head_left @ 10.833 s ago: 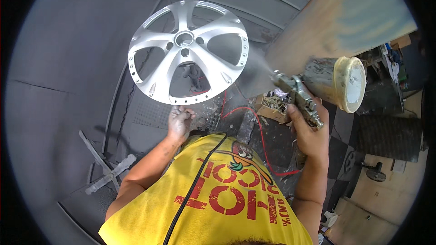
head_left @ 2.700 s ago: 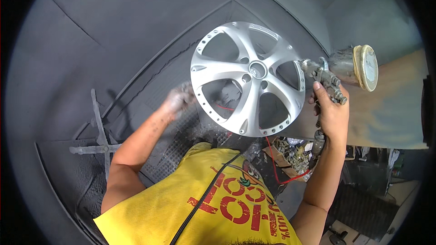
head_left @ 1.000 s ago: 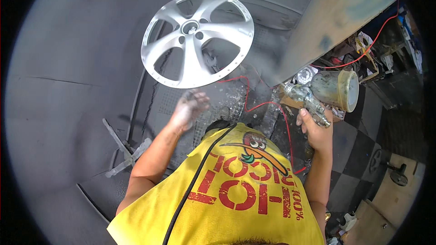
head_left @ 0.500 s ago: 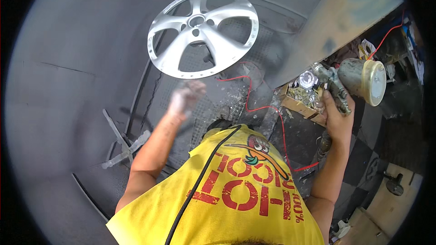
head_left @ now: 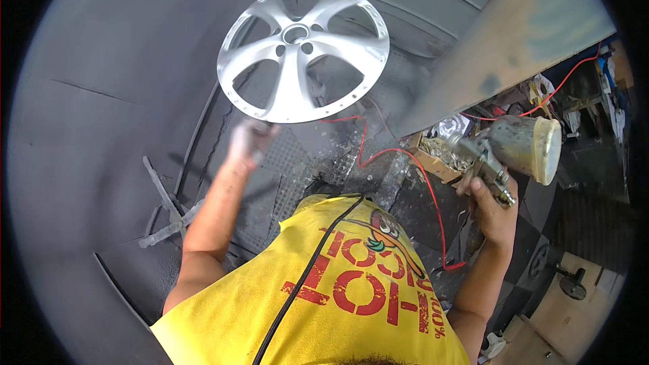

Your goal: Painting a car rim using a spray gun.

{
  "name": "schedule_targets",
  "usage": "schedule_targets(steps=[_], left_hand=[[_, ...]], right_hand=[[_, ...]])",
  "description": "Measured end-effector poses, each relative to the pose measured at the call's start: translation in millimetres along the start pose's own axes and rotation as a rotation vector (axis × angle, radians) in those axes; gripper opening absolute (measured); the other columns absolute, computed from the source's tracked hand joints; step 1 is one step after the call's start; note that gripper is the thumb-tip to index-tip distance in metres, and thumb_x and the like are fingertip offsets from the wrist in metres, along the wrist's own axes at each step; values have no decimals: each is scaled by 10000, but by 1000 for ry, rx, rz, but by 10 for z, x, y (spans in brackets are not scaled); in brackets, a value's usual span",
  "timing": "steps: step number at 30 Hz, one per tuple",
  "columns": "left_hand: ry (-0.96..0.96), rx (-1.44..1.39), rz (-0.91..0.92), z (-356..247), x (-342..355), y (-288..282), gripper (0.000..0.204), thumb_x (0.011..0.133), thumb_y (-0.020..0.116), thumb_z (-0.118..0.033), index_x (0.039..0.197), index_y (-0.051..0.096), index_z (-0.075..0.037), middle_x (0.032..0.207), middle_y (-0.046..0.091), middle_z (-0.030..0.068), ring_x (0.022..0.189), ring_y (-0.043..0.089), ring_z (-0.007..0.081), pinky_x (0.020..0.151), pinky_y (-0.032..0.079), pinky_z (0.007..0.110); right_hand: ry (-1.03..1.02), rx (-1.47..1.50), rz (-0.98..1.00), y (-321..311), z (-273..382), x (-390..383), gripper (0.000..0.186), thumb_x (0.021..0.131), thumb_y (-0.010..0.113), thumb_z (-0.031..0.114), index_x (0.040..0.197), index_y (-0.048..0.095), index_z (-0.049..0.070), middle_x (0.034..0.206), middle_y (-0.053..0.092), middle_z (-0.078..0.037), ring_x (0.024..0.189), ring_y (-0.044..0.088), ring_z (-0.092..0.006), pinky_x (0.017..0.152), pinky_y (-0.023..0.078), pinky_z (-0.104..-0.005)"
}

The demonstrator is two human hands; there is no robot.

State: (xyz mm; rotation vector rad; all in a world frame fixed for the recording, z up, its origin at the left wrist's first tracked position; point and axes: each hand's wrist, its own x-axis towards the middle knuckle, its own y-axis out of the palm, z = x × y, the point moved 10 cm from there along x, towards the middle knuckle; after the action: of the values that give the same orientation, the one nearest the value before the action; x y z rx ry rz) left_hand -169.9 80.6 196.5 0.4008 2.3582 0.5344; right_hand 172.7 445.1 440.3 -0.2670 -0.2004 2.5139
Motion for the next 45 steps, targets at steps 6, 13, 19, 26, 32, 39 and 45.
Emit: schedule_targets(steps=[6, 13, 19, 26, 32, 39, 45], left_hand=[[-121, 362, 362, 828, -574, 929, 473, 756, 527, 31, 1225, 537, -32, 1243, 603, 144, 1111, 621, 270, 1001, 508, 446], [243, 148, -184, -529, 11, -39, 390, 943, 472, -105, 1308, 515, 27, 1140, 648, 111, 988, 621, 218, 946, 497, 400], [-18, 566, 102, 694, -547, 1142, 508, 831, 503, -34, 1338, 497, -15, 1262, 580, 87, 1114, 607, 222, 982, 495, 381], [-243, 892, 868, 1930, -992, 1775, 402, 931, 542, 17, 1331, 551, -25, 1191, 630, 88, 1135, 592, 182, 1020, 469, 321], [-280, 773, 637, 1902, -705, 1258, 362, 941, 559, 31, 1300, 584, -12, 1177, 634, 78, 1112, 591, 160, 1013, 473, 292], [-100, 948, 672, 2028, -666, 1222, 355, 1045, 563, -293, 1287, 605, -36, 1142, 651, 59, 1097, 578, 151, 985, 460, 320], [-82, 889, 636, 1990, -685, 1109, 363, 1037, 572, -298, 1283, 607, -32, 1149, 678, 95, 1105, 604, 178, 987, 471, 338]], right_hand=[[-53, -81, -365, -448, -439, 261, 209, 954, 687, 157, 1076, 657, -10, 751, 643, -23, 557, 530, -68, 484, 399, -220], [72, 182, -254, -173, -877, -26, 202, 965, 646, 147, 1057, 640, -32, 714, 622, -56, 573, 566, -102, 474, 429, -234], [138, 271, -172, 48, -991, -239, 218, 958, 669, 194, 965, 620, -18, 707, 621, -87, 589, 581, -135, 454, 421, -249], [149, 318, -79, 120, -972, -278, 219, 946, 675, 168, 996, 609, -35, 731, 619, -90, 617, 601, -155, 462, 428, -248], [124, 323, -50, 107, -687, -234, 326, 911, 701, 210, 1102, 622, -42, 869, 661, -109, 750, 654, -170, 491, 467, -257], [-12, -10, -347, -499, -283, 87, 171, 967, 673, 123, 1064, 642, -14, 780, 643, -10, 596, 528, -51, 499, 383, -210], [28, -128, -128, -227, -227, 174, 232, 938, 705, 154, 1071, 640, -24, 811, 635, -25, 642, 570, -94, 563, 447, -237]])
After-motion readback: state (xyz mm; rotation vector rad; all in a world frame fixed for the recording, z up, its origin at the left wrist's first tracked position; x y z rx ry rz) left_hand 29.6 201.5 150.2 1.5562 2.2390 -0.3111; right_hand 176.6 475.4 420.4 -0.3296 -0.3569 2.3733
